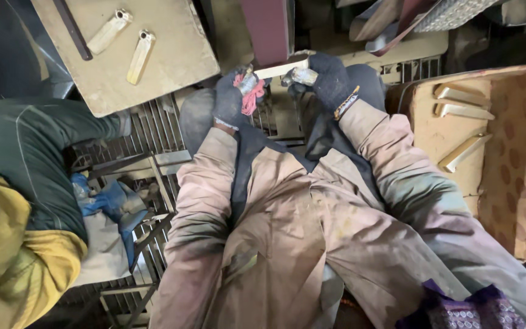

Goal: The person sits on the floor and repeatedly sands small wooden pieces using a belt sander. They hold each piece with gloved hands, press it against the moving belt, and then place the finished piece into a cardboard box.

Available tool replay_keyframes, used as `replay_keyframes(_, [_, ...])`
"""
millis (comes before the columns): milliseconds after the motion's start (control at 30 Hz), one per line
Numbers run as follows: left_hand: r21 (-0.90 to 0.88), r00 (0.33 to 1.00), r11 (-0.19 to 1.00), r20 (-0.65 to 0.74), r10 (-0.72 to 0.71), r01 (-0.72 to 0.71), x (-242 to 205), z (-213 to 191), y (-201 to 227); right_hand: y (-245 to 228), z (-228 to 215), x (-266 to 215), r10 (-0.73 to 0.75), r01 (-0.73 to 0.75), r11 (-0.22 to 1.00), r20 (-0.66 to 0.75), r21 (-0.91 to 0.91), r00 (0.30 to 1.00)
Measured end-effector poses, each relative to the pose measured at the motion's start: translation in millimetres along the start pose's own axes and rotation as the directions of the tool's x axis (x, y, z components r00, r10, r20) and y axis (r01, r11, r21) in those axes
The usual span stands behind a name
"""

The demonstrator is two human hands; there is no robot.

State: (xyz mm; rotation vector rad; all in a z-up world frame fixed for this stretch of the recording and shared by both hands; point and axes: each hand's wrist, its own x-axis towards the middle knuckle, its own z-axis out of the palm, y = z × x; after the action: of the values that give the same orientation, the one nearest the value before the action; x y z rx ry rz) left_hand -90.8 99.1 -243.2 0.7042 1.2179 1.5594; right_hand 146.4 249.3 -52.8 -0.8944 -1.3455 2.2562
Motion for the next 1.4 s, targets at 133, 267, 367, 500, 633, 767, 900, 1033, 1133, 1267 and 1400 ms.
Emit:
replay_keyframes(133, [-0.019, 0.981, 0.982, -0.054, -0.187, 0.186, 14.3, 1.0, 20.2, -7.1, 3.1, 8.9, 0.031, -0.031, 0.999, -0.012, -0.006, 0.999])
replay_keyframes(267, [-0.402, 0.951, 0.864, 0.186, -0.247, 0.303, 21.5, -4.4, 24.9, -14.7, 9.2, 13.4, 0.016, -0.016, 1.0, 0.013, -0.026, 1.0])
replay_keyframes(367, [-0.387, 0.959, 0.881, 0.175, -0.221, 0.274, 4.7, -8.2, 28.4, -17.2, 9.9, 7.2, -0.024, 0.03, 0.997, 0.078, -0.066, 0.997])
replay_keyframes(500, [-0.253, 0.981, 0.951, 0.125, -0.151, 0.179, -29.2, -11.2, 49.1, -20.9, 6.8, -6.7, -0.063, 0.087, 0.99, 0.198, -0.115, 0.978])
replay_keyframes(633, [-0.195, 0.99, 0.975, 0.113, -0.081, 0.102, -41.2, -18.0, 60.1, -17.6, 11.5, -9.1, -0.06, 0.095, 0.984, 0.223, -0.151, 0.973])
replay_keyframes(767, [-0.405, 0.969, 0.893, 0.221, -0.112, 0.196, -28.6, -35.5, 42.3, -9.8, 19.8, 1.9, -0.086, 0.142, 0.93, 0.173, -0.34, 0.981])
replay_keyframes(900, [-0.45, 0.98, 0.883, 0.19, -0.053, 0.135, -20.1, -47.7, 21.4, -3.0, 24.2, 12.3, 0.108, -0.104, 0.991, 0.056, -0.079, 0.993])
replay_keyframes(1033, [-0.17, 0.996, 0.984, -0.063, -0.063, 0.051, -19.3, -42.3, 24.0, 2.2, 26.3, 20.3, -0.031, 0.039, 0.983, 0.049, -0.181, 0.998])
replay_keyframes(1133, [-0.334, 0.973, 0.922, -0.052, -0.224, 0.194, -15.7, -32.5, 34.4, 6.4, 24.9, 24.1, -0.082, 0.09, 0.955, 0.04, -0.283, 0.996])
replay_keyframes(1267, [-0.336, 0.969, 0.919, -0.063, -0.239, 0.205, -11.2, -21.9, 49.9, 7.1, 27.0, 29.2, -0.075, 0.075, 0.96, 0.009, -0.269, 0.997])
replay_keyframes(1400, [-0.221, 0.993, 0.973, -0.086, -0.082, 0.061, -15.5, -7.6, 69.8, 0.8, 29.9, 26.8, 0.036, -0.036, 0.989, -0.006, -0.144, 0.999])
